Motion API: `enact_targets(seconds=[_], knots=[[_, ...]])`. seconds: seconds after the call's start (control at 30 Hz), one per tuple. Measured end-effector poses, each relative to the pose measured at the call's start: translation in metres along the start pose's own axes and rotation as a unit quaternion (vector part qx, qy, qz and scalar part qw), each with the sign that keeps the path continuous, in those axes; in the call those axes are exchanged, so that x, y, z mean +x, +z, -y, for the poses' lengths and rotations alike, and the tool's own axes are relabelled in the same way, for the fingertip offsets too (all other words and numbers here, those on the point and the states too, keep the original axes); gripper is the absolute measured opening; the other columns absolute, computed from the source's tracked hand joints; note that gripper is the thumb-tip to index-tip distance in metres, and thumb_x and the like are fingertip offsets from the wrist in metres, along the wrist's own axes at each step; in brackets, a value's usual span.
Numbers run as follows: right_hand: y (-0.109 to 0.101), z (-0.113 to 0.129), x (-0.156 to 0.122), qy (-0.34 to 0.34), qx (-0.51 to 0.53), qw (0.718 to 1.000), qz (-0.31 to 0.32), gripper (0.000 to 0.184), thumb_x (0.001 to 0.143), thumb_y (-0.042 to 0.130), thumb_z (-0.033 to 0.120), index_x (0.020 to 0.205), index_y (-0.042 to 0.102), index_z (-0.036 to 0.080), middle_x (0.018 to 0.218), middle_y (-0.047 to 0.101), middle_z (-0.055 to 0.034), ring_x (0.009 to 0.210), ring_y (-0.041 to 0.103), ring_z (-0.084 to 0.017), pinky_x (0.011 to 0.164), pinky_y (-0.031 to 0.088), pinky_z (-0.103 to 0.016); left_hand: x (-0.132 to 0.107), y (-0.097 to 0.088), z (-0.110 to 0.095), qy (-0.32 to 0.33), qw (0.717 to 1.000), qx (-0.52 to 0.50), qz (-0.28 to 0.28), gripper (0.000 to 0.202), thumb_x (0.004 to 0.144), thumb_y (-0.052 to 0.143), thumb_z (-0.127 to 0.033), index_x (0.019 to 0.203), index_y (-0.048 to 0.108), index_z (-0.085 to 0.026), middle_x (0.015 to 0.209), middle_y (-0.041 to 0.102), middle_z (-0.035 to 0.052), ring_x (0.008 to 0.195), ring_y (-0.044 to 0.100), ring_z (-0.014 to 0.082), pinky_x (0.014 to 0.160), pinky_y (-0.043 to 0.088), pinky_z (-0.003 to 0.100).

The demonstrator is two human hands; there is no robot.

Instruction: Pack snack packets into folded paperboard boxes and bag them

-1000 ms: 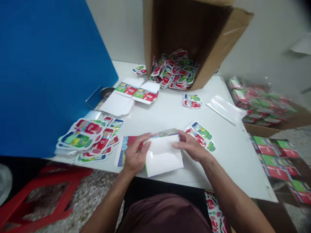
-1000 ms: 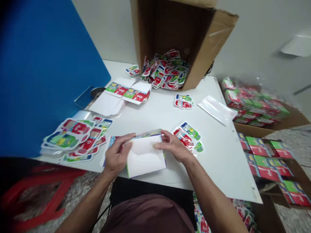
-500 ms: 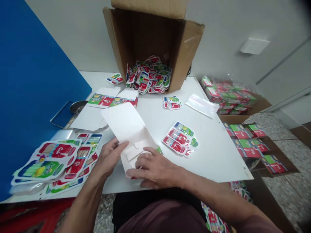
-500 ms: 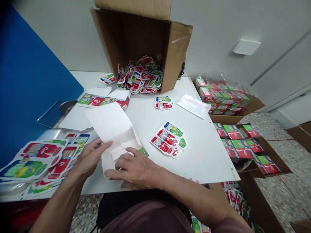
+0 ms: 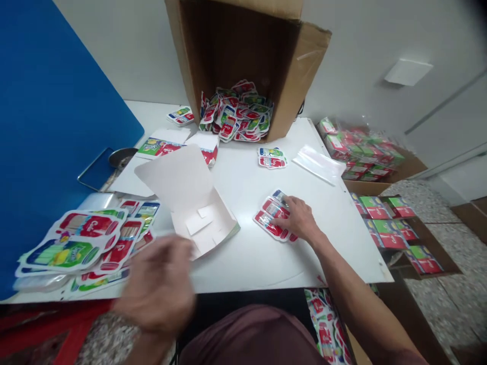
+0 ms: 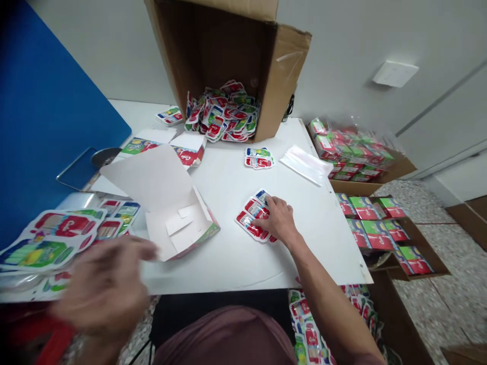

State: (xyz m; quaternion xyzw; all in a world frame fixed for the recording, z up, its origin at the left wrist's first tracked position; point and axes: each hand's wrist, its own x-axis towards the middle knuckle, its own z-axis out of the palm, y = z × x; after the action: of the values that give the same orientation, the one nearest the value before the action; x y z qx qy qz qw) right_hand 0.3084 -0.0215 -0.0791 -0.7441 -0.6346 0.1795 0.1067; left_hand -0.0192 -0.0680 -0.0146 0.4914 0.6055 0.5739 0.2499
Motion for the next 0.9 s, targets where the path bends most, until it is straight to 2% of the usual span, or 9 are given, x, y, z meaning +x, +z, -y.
enact_targets(seconds=[0.03, 0.1, 0.13, 0.23, 0.37, 0.5, 0.63, 0.73, 0.9], knots=[[0.005, -0.002, -0.005, -0.017, 0.0, 1.0, -0.013, 0.086, 0.081, 0.072, 0.068, 0.15, 0.048, 0.022, 0.153, 0.05, -0.0189, 0.142, 0.044, -0.04, 0.115, 0.034, -0.06, -0.022, 0.01, -0.005, -0.096, 0.987, -0.027, 0.122, 0.042, 0.086, 0.076, -0.047, 0.119, 0.067, -0.023, 0.113, 0.072, 0.0098, 0.092, 0.071, 0.0247, 0.072, 0.062, 0.035], [0.014, -0.009, -0.013, -0.057, 0.002, 0.998, -0.04, 0.078, 0.085, 0.069, 0.068, 0.146, 0.054, 0.024, 0.153, 0.049, -0.0175, 0.143, 0.045, -0.038, 0.116, 0.035, -0.059, -0.053, 0.041, -0.006, -0.326, 0.871, -0.094, 0.355, 0.065, 0.08, 0.081, -0.052, 0.134, 0.06, -0.022, 0.129, 0.069, 0.0173, 0.091, 0.075, 0.028, 0.059, 0.063, 0.035], [0.019, -0.013, -0.017, -0.081, 0.004, 0.995, -0.055, 0.076, 0.085, 0.069, 0.068, 0.145, 0.055, 0.024, 0.154, 0.049, -0.0173, 0.143, 0.045, -0.038, 0.116, 0.035, -0.058, -0.06, 0.058, -0.003, -0.415, 0.817, -0.112, 0.385, 0.07, 0.08, 0.081, -0.054, 0.136, 0.058, -0.019, 0.136, 0.065, 0.0208, 0.09, 0.076, 0.0285, 0.055, 0.063, 0.035], [0.033, -0.024, -0.032, -0.142, 0.018, 0.985, -0.1, 0.069, 0.088, 0.069, 0.066, 0.143, 0.059, 0.026, 0.155, 0.049, -0.0168, 0.144, 0.044, -0.036, 0.119, 0.034, -0.057, -0.061, 0.105, 0.01, -0.493, 0.779, -0.186, 0.339, 0.06, 0.081, 0.078, -0.054, 0.122, 0.064, -0.012, 0.13, 0.068, 0.0215, 0.072, 0.076, 0.0189, 0.047, 0.056, 0.024], [0.047, -0.024, -0.062, -0.167, 0.065, 0.976, -0.122, 0.052, 0.094, 0.065, 0.057, 0.137, 0.065, 0.028, 0.156, 0.051, -0.014, 0.148, 0.043, -0.035, 0.123, 0.025, -0.062, -0.057, 0.138, 0.019, -0.471, 0.797, -0.18, 0.333, 0.055, 0.08, 0.078, -0.058, 0.109, 0.071, -0.012, 0.087, 0.076, 0.0097, 0.047, 0.062, 0.0107, 0.039, 0.048, 0.021], [0.045, -0.022, -0.084, -0.202, 0.151, 0.963, -0.09, 0.038, 0.098, 0.062, 0.05, 0.13, 0.07, 0.032, 0.149, 0.059, -0.0084, 0.145, 0.049, -0.03, 0.128, 0.017, -0.061, -0.069, 0.145, 0.019, -0.391, 0.851, -0.092, 0.339, 0.049, 0.079, 0.077, -0.06, 0.088, 0.075, -0.012, 0.054, 0.065, 0.0019, 0.039, 0.052, 0.0117, 0.035, 0.037, 0.021], [0.026, -0.037, -0.082, -0.036, 0.294, 0.943, -0.15, 0.051, 0.099, 0.056, 0.056, 0.141, 0.06, 0.027, 0.15, 0.057, -0.0123, 0.135, 0.057, -0.029, 0.117, 0.042, -0.054, -0.081, 0.127, 0.019, -0.309, 0.886, -0.103, 0.33, 0.036, 0.084, 0.076, -0.051, 0.088, 0.076, -0.015, 0.068, 0.074, 0.0037, 0.059, 0.067, 0.0181, 0.054, 0.052, 0.027], [0.004, -0.048, -0.068, 0.11, 0.254, 0.951, -0.141, 0.069, 0.089, 0.064, 0.068, 0.138, 0.06, 0.019, 0.138, 0.062, -0.0173, 0.121, 0.063, -0.032, 0.104, 0.052, -0.052, -0.082, 0.097, 0.021, -0.265, 0.878, -0.106, 0.384, 0.035, 0.087, 0.074, -0.051, 0.092, 0.076, -0.016, 0.082, 0.078, 0.0054, 0.075, 0.071, 0.0215, 0.07, 0.057, 0.03], [-0.013, -0.025, -0.04, 0.091, 0.019, 0.996, 0.005, 0.056, 0.071, 0.079, 0.067, 0.098, 0.069, 0.02, 0.116, 0.065, -0.0158, 0.114, 0.059, -0.039, 0.087, 0.053, -0.049, -0.078, 0.065, 0.023, -0.192, 0.844, -0.093, 0.493, 0.026, 0.093, 0.07, -0.044, 0.097, 0.077, -0.019, 0.096, 0.077, 0.0073, 0.093, 0.071, 0.0248, 0.091, 0.056, 0.036]])
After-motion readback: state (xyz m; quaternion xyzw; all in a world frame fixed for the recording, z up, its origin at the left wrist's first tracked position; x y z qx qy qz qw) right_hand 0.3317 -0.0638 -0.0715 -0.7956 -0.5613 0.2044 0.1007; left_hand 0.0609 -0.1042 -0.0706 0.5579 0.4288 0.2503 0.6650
